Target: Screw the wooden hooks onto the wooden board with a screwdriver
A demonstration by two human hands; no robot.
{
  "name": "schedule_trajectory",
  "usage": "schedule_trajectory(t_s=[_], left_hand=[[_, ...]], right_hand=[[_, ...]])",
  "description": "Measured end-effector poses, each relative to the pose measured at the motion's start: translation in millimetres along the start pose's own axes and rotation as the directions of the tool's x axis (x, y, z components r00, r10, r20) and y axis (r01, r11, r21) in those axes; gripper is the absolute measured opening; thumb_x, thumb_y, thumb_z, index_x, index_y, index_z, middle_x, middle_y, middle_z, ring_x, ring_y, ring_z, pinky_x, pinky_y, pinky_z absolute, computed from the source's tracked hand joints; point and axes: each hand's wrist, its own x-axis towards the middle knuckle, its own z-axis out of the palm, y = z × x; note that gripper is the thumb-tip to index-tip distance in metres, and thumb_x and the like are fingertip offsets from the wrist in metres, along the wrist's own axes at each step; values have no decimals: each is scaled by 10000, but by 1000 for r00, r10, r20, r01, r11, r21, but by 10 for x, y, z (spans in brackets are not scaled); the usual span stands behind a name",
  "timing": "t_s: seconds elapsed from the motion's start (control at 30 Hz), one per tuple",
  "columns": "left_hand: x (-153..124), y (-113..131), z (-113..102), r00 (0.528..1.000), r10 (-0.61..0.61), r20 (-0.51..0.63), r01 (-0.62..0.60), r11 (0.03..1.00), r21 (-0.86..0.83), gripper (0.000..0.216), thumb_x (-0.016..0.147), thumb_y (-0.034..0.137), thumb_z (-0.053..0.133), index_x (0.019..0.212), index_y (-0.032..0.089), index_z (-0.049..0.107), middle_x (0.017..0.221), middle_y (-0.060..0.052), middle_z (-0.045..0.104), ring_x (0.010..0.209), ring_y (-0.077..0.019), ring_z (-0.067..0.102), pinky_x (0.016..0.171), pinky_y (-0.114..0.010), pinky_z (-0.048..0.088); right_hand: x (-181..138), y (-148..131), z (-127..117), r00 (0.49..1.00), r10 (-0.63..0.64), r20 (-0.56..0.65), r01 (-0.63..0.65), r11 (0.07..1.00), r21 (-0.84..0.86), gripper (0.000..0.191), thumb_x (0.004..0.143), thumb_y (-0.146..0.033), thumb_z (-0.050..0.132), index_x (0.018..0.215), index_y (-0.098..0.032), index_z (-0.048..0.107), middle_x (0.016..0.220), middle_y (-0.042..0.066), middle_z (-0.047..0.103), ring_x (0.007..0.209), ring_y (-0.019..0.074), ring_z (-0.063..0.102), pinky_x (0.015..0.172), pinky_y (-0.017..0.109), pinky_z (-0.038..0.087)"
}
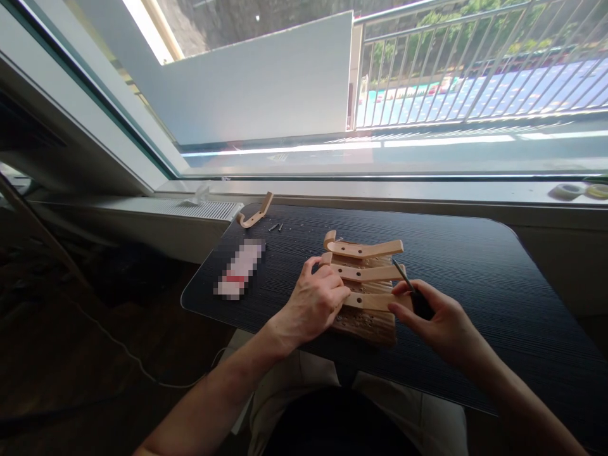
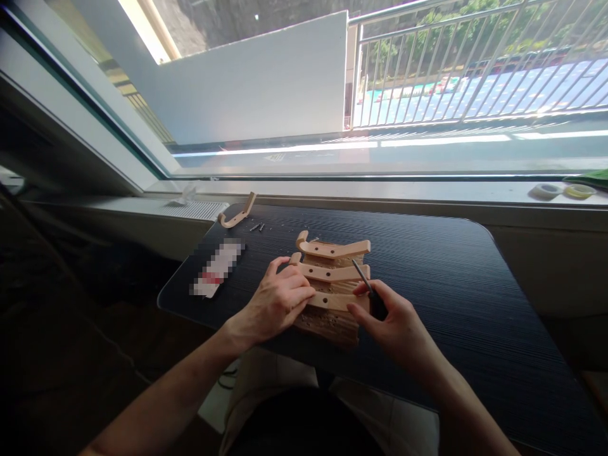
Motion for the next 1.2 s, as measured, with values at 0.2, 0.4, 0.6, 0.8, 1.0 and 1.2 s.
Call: schedule_trajectory(t_s=[0.2, 0.4, 0.6, 0.8, 1.0, 1.2], left_hand=[[106, 94, -130, 995, -5, 97, -2, 997, 75, 161, 811, 122, 497, 737, 177, 629, 834, -37, 641, 951, -196, 517, 1054, -481, 182], [118, 99, -113, 995, -28, 99, 22, 998, 66, 175, 840, 152, 470, 766, 182, 625, 832, -37, 636, 959, -194, 521, 1051, -481, 192], [167, 119, -183, 986, -31, 166, 17, 996, 86, 181, 823, 133, 464, 757, 174, 628, 841, -49, 642, 972, -211, 521, 1051, -504, 190], [168, 81, -229, 975, -12, 224, -14, 993, 117, 149, 795, 130, 493, 770, 164, 637, 856, -70, 653, 1028, -239, 512, 1058, -525, 177], [213, 75, -256, 989, 85, 122, -92, 995, 50, 139, 811, 131, 501, 774, 177, 627, 838, -43, 656, 984, -210, 534, 1081, -495, 158], [86, 6, -372, 931, -237, -276, 150, 941, -303, 135, 870, 165, 462, 910, 189, 589, 895, -18, 647, 902, -148, 567, 1006, -381, 333]], right_hand=[[-31, 23, -7, 998, 4, 65, -1, 999, -40, 235, 796, -428, 559, 875, -208, 572, 665, -30, 566, 570, 118, 510, 534, 210, 421], [-35, 4, -29, 994, 59, 93, -60, 998, 2, 262, 795, -436, 555, 889, -197, 608, 710, -13, 625, 627, 135, 568, 581, 207, 447], [-30, -26, -36, 990, 73, 117, -76, 997, 20, 265, 806, -418, 545, 913, -189, 624, 732, -8, 660, 650, 144, 603, 596, 205, 463], [-27, -15, -41, 990, 75, 122, -83, 995, 63, 293, 801, -415, 551, 938, -172, 639, 799, 16, 691, 721, 171, 636, 642, 216, 484], [-19, -41, -46, 992, 62, 112, -68, 996, 56, 278, 803, -399, 552, 940, -177, 649, 833, 25, 699, 752, 190, 640, 675, 243, 492], [-26, -71, -83, 991, 104, 83, -113, 986, 121, 298, 786, -426, 563, 917, -183, 677, 851, 32, 696, 793, 200, 633, 676, 247, 492]])
